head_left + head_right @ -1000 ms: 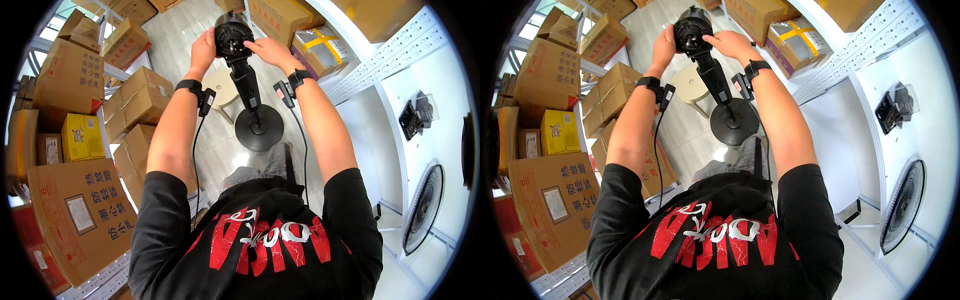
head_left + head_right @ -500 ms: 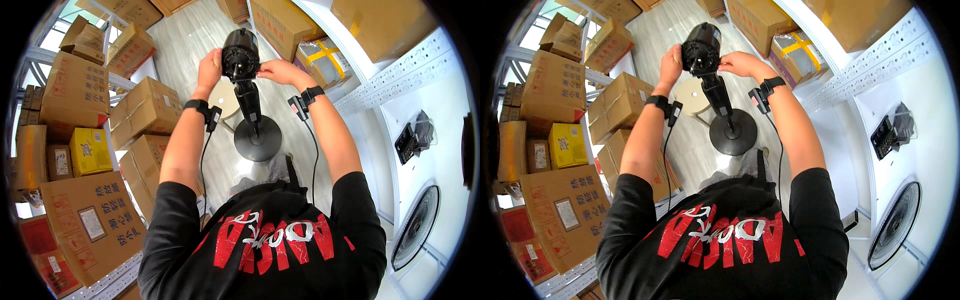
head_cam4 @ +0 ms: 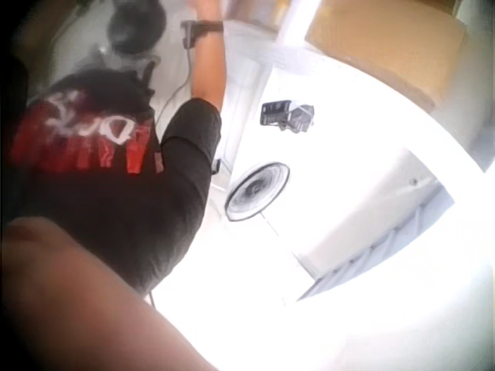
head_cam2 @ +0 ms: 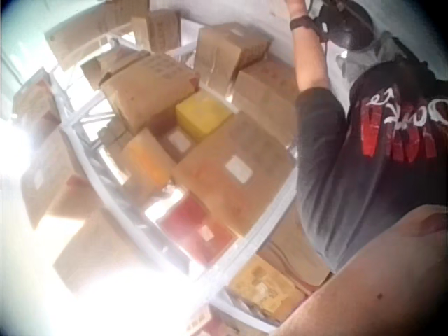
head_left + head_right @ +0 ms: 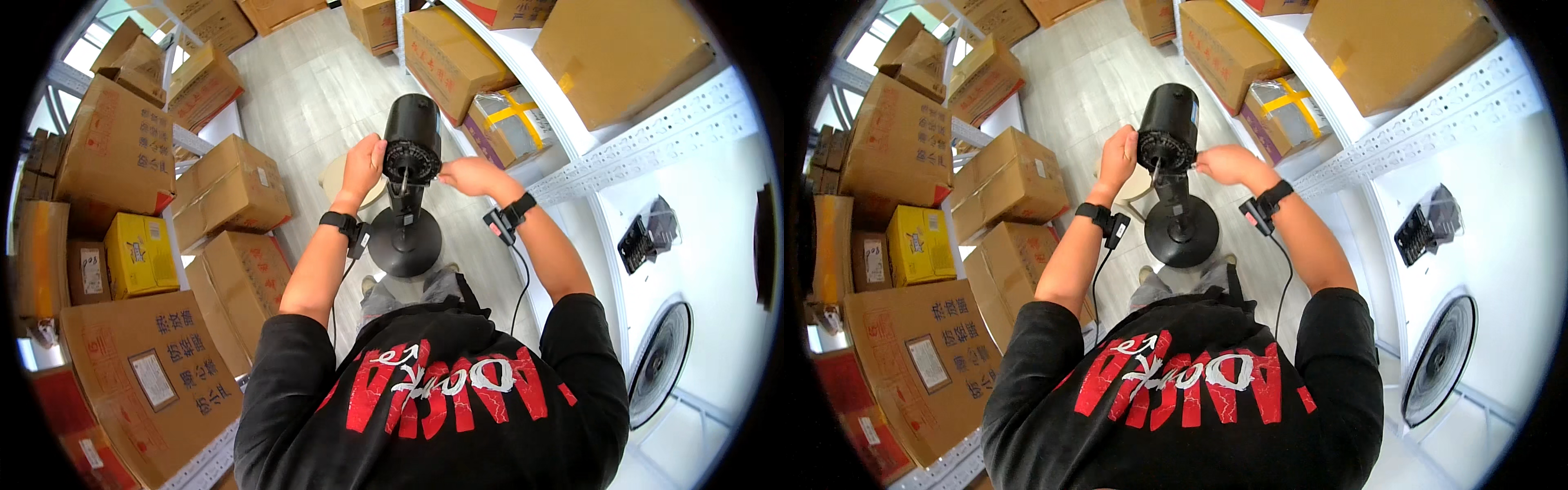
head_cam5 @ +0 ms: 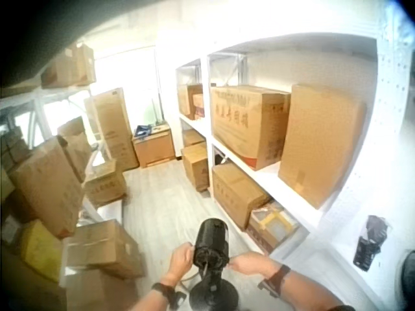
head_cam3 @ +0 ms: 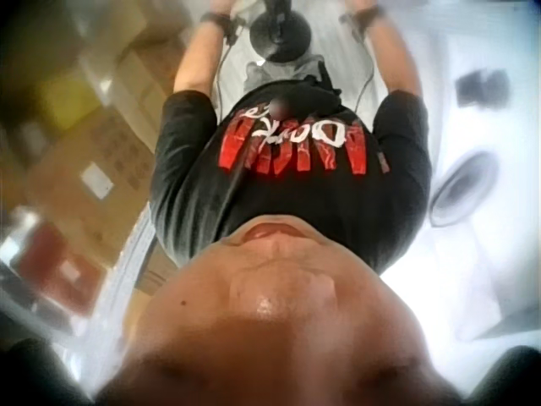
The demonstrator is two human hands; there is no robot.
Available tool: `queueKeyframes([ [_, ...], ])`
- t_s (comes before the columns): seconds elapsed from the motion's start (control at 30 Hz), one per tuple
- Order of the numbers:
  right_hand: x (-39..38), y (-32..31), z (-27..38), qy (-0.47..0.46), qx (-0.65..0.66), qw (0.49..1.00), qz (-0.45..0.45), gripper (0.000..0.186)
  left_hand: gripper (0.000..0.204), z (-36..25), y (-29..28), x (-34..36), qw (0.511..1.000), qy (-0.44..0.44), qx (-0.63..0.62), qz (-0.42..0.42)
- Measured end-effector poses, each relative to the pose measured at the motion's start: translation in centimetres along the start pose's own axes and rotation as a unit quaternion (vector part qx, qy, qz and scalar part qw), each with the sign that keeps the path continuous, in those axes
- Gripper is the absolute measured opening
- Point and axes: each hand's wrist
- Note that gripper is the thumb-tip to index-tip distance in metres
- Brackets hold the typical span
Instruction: The person disassembles a black fan motor housing using a screwdriver, removes the internal motor assembly, and places the components on a nearby shelf. The person then reassembles the motor housing and places it back on the fan stand.
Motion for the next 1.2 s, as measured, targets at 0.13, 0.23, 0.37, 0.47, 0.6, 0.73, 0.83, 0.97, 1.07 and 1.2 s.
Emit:
queueKeyframes([
  [0.13,-1.8,2.9,3.7,0.088,0.004,0.995,0.047,0.028,0.033,-1.3,-2.8,-2.0,0.993,0.05,-0.02,0.104],
  [0.23,-3.9,4.3,7.1,0.109,0.064,0.99,0.06,0.027,0.036,-1.4,-4.6,-3.2,0.969,0.177,-0.007,0.171],
  [0.37,-8.3,7.9,11.1,0.181,0.116,0.977,-0.012,0.029,0.049,-3.8,-5.9,-5.0,0.918,0.297,0.033,0.26],
  [0.47,-12.3,11.7,13.1,0.228,0.169,0.947,-0.151,0.029,0.051,-6.0,-5.6,-5.0,0.883,0.348,0.039,0.311],
  [0.6,-15.2,15.4,15.3,0.271,0.231,0.917,-0.182,0.03,0.058,-9.2,-4.5,-3.8,0.838,0.391,0.103,0.365],
  [0.73,-16.3,16.4,17.0,0.255,0.227,0.908,-0.242,0.031,0.052,-8.4,-2.0,-1.2,0.885,0.289,0.136,0.339],
  [0.83,-15.1,15.6,18.5,0.258,0.251,0.876,-0.322,0.041,0.044,-5.5,-0.5,1.6,0.916,0.259,0.111,0.284],
  [0.97,-12.6,16.4,18.4,0.199,0.265,0.867,-0.372,0.044,0.038,-6.8,-1.8,3.0,0.933,0.144,0.166,0.287],
  [1.07,-11.0,14.5,19.5,0.197,0.286,0.858,-0.377,0.04,0.042,-5.6,-2.3,2.9,0.945,0.062,0.171,0.271],
  [1.2,-8.7,13.1,18.6,0.201,0.22,0.871,-0.39,0.044,0.048,-5.3,-1.3,2.9,0.945,-0.001,0.198,0.259],
])
Point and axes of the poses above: each hand's wrist, its own x-axis towards the middle knuckle, its own y-axis out of the palm, z = x × y, and after that the axes turned 8 degrees about -y, right-handed
